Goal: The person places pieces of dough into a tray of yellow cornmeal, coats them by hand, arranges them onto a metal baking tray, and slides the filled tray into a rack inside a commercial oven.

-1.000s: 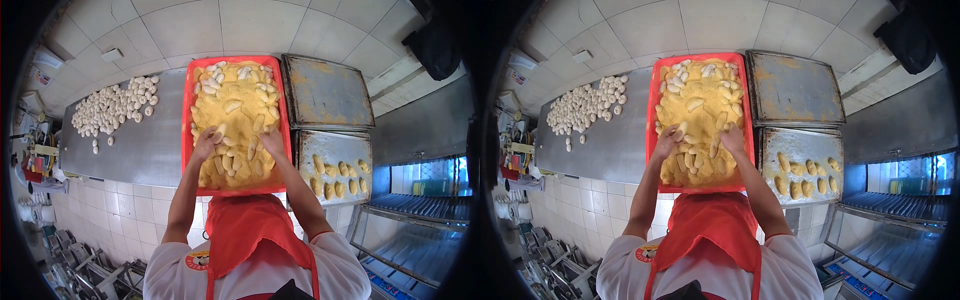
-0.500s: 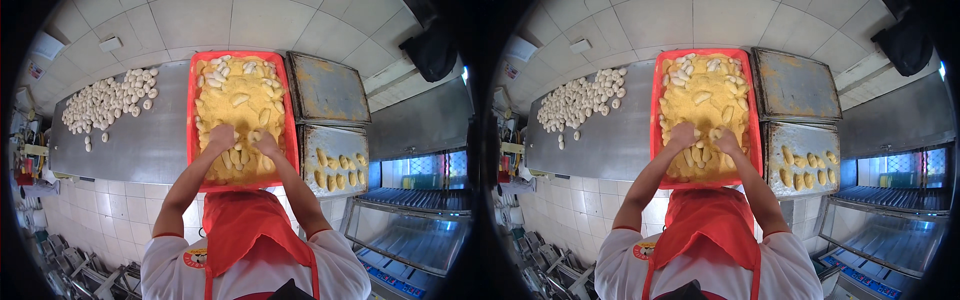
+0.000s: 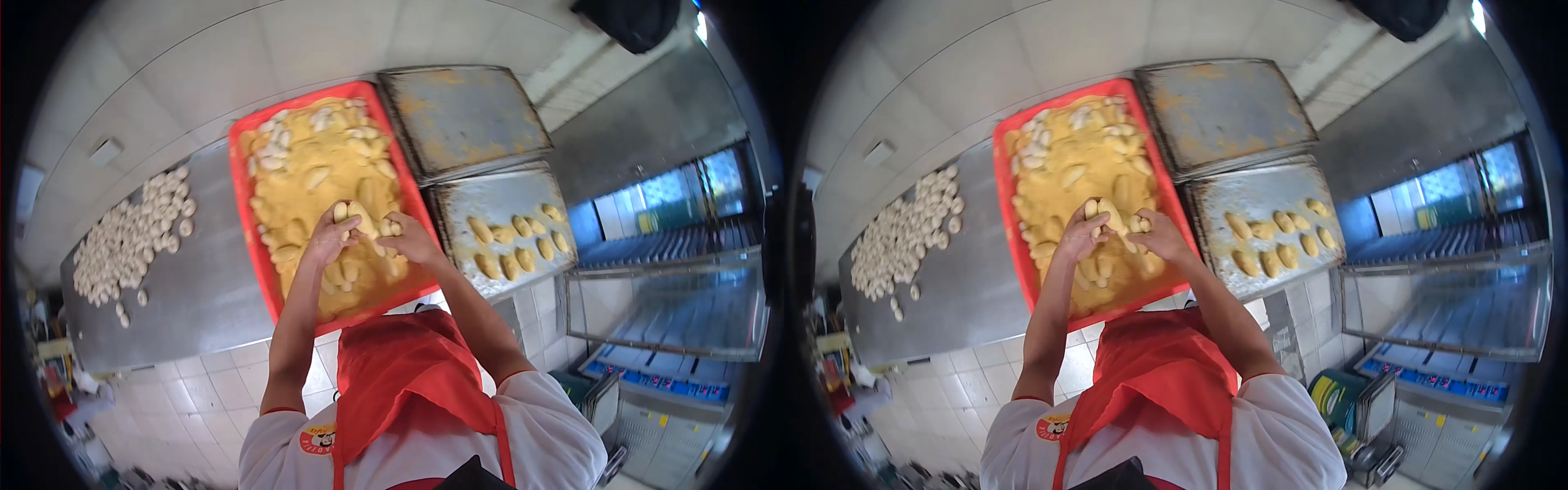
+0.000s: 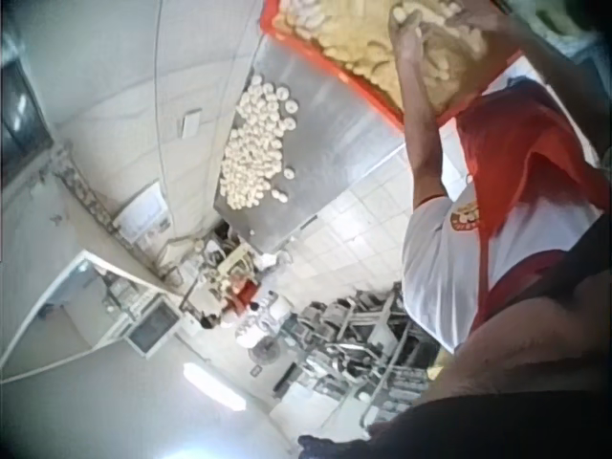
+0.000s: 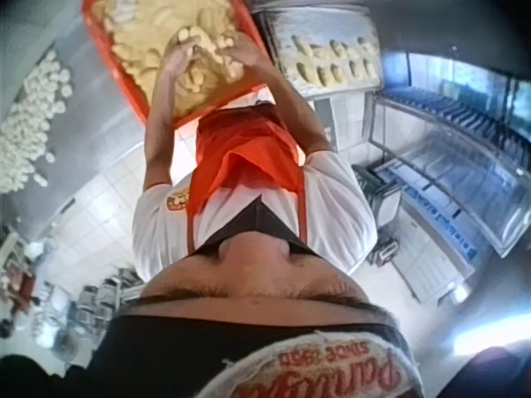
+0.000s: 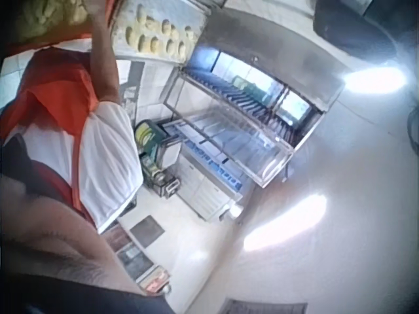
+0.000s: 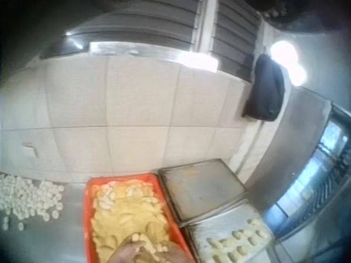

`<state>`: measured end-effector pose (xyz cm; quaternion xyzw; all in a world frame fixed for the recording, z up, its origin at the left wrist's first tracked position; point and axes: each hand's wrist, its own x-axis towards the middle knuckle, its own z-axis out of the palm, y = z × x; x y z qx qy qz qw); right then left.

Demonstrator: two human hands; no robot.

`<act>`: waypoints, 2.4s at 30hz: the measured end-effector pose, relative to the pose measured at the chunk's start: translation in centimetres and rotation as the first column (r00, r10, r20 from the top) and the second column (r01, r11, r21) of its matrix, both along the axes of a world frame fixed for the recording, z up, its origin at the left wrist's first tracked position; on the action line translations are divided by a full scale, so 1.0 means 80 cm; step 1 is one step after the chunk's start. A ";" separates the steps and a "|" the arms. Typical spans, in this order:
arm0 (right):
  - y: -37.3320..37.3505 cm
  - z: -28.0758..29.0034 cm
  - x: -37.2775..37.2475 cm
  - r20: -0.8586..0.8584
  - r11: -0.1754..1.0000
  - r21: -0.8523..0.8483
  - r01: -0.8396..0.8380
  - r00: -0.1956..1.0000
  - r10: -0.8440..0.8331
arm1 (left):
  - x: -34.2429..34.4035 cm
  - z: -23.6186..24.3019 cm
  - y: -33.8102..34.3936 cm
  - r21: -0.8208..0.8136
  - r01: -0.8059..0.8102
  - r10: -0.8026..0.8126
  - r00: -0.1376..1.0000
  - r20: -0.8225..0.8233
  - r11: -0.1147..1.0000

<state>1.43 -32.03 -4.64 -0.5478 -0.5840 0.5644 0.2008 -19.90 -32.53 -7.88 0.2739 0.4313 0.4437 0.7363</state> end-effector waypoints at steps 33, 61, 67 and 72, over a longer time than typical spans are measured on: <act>0.200 -0.047 0.610 -0.240 0.858 0.199 0.473 0.873 -0.425 | 0.622 0.063 0.183 0.177 0.402 -0.019 0.439 -0.898 0.898; 0.082 -0.066 0.623 0.557 0.846 0.514 -0.144 0.806 -0.201 | 0.593 -0.011 0.046 0.073 0.667 0.153 -0.062 -0.986 0.741; 0.037 -0.050 0.592 0.398 0.803 0.589 -0.095 0.898 -0.186 | 0.489 0.047 0.020 0.140 0.574 0.184 -0.019 -0.983 0.807; 0.030 -0.073 0.556 0.315 0.847 0.519 0.118 0.894 -0.318 | 0.409 -0.006 0.001 0.190 0.665 0.275 -0.025 -0.961 0.722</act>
